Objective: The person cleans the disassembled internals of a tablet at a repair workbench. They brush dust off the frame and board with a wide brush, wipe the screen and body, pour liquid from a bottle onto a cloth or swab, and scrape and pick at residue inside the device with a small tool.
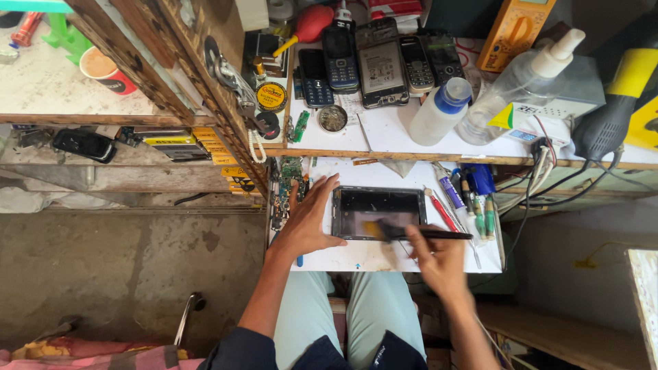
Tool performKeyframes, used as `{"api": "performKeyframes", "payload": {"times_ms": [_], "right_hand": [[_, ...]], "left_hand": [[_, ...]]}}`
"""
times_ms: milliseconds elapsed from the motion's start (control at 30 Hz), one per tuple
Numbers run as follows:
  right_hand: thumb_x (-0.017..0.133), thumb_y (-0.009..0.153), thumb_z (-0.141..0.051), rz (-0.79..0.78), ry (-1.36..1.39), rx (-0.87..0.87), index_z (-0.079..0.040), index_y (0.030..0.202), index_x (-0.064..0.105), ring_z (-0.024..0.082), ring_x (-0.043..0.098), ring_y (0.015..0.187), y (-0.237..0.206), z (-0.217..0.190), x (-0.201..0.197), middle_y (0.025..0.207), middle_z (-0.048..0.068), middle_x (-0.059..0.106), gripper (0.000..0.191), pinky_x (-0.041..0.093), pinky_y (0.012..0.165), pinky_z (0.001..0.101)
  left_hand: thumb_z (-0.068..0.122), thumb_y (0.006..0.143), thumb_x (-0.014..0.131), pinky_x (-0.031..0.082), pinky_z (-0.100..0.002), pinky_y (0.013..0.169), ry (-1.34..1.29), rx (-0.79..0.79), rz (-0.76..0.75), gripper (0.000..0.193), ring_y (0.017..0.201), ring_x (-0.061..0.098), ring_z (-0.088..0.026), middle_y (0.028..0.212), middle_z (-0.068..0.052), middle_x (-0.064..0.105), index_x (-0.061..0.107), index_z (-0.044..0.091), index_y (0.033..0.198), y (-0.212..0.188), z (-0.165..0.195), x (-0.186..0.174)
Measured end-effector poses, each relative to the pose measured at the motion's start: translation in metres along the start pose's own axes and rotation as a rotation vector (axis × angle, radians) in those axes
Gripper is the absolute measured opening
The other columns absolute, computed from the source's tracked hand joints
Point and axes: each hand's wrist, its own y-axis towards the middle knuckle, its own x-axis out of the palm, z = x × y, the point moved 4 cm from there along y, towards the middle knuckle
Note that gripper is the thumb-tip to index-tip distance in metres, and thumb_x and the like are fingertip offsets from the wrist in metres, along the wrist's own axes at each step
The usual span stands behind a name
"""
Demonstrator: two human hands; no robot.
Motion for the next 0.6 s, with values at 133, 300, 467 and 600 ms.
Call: {"api": "performKeyframes", "payload": {"times_ms": [133,300,467,600], "right_hand": [[0.069,0.096,-0.028,0.011,0.238,0.200,0.004,0.070,0.072,0.015,0.066,0.046,-0.010,0.026,0.031,0.056,0.009,0.070,0.042,0.052,0.047,0.0279],[0.072,0.099,-0.025,0.305,-0.107,0.103,0.007,0.070,0.073,0.013,0.063,0.048,-0.016,0.009,0.003,0.059,0.011,0.069,0.043,0.049,0.047,0.0268],[0.073,0.102,-0.008,0.477,-0.600,-0.428,0.005,0.091,0.074,0.015,0.057,0.054,-0.021,-0.039,-0.025,0.066,0.014,0.061,0.016,0.042,0.051,0.0319],[0.070,0.097,-0.007,0.268,-0.437,-0.404,0.002,0.085,0.066,0.014,0.060,0.055,-0.019,-0.036,0.021,0.065,0.013,0.063,0.016,0.043,0.049,0.0307]], "left_hand": [[0.026,0.055,0.094,-0.005,-0.058,0.127,0.144,0.051,0.092,0.127,0.157,0.030,-0.025,0.160,-0.013,0.044,0.026,0.014,0.161,-0.003,0.002,0.001],[0.042,0.050,0.098,-0.007,-0.057,0.124,0.045,0.018,0.033,0.132,0.153,0.027,-0.027,0.158,-0.015,0.041,0.025,0.013,0.156,-0.005,-0.003,-0.003],[0.041,0.051,0.098,-0.008,-0.058,0.123,0.037,0.048,0.038,0.129,0.153,0.027,-0.027,0.158,-0.015,0.041,0.027,0.012,0.155,-0.006,-0.004,-0.005],[0.043,0.051,0.099,-0.006,-0.057,0.125,0.038,0.040,0.047,0.129,0.153,0.028,-0.026,0.158,-0.015,0.043,0.029,0.012,0.154,-0.009,-0.007,-0.001]]}}
